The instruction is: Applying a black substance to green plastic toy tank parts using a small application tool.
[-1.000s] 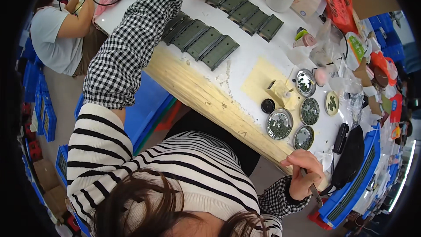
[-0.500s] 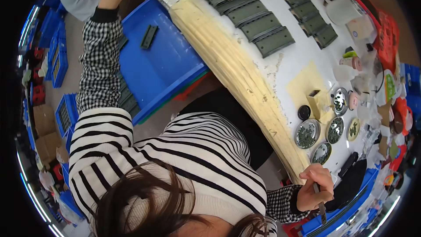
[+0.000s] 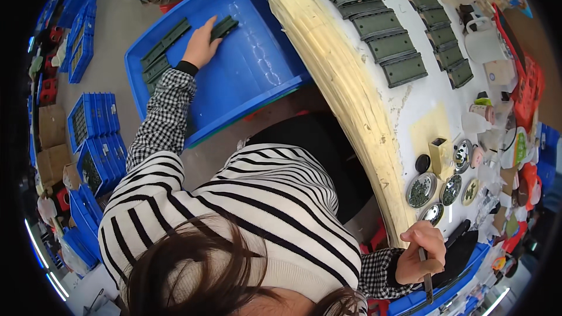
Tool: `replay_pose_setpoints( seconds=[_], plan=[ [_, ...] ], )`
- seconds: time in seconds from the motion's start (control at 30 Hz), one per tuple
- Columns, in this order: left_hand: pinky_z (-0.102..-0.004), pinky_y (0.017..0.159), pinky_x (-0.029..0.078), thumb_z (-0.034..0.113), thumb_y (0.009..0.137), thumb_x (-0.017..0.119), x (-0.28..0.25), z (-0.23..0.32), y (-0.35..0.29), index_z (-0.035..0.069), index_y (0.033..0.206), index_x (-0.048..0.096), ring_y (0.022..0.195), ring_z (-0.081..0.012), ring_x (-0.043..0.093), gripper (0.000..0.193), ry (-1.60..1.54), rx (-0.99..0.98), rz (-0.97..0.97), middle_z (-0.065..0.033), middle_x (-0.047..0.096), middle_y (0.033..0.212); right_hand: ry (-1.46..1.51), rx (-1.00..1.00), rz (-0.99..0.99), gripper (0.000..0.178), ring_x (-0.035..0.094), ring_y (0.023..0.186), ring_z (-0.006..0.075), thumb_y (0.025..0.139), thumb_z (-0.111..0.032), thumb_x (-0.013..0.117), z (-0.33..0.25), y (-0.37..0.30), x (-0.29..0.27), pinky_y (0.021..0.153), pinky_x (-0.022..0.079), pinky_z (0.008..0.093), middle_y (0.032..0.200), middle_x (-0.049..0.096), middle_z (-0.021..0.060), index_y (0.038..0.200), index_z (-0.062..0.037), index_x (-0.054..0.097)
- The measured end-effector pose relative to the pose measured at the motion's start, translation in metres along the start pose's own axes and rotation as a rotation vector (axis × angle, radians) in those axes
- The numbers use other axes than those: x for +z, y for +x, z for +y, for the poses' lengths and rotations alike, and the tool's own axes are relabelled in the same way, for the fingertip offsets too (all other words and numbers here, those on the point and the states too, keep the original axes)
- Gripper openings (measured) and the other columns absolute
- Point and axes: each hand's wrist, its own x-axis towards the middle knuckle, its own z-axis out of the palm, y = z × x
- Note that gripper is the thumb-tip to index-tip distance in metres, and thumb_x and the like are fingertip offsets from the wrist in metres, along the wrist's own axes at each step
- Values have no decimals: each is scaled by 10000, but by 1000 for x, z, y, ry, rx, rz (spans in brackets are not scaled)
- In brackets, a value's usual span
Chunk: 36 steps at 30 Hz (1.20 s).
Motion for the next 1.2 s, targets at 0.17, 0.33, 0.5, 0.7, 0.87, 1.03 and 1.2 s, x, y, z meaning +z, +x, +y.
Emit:
replay_pose_setpoints(
  seconds=[0.17,0.33,0.5,0.7,0.87,1.03,1.2],
  plan=[
    [-455,934,439,97,755,717,-35,-51,-24,41,1252,496,1063,-380,520,547,292,-49,-25,-193,567,1153,1,41,30,688,514,621,201,1004,-533,221,-1,-3,2,548,400,272,686,563,120,973,24,624],
    [-452,1000,413,201,818,695,-29,-77,-27,67,1201,516,1163,-397,495,444,222,-52,48,-226,519,1250,28,15,-21,668,522,596,201,1007,-515,257,-3,3,14,521,387,261,676,569,133,939,39,625],
    [-434,822,468,189,770,736,-38,-56,-25,94,1178,533,966,-349,555,465,235,35,87,-150,583,1021,27,8,-28,679,491,483,167,1003,-513,299,-4,10,15,469,343,251,633,606,150,874,53,652],
    [-423,827,495,213,762,775,-31,-39,-19,68,1173,532,992,-304,595,498,78,-66,146,-165,618,1080,-17,29,-19,719,398,413,111,987,-559,294,-4,11,5,438,301,247,616,628,129,849,31,680],
    [-267,778,513,180,839,735,-73,20,-8,21,1205,518,895,-141,642,454,-665,-412,196,-138,672,998,-20,65,-3,729,411,421,110,983,-575,285,-1,4,-3,433,305,246,626,636,124,857,21,686],
    [-394,1046,389,300,996,490,-107,125,22,48,1392,406,1245,-239,491,477,-1882,-309,-148,-113,481,1393,7,62,11,731,419,422,106,984,-573,278,7,2,-6,422,296,244,633,643,120,851,18,688],
    [-436,1040,381,348,1018,410,-61,261,88,65,1352,448,1197,-225,504,440,-2153,-74,-897,-90,516,1324,-25,82,28,749,435,429,98,975,-593,270,-1,-3,-11,397,273,228,644,657,107,840,11,692]
  ],
)
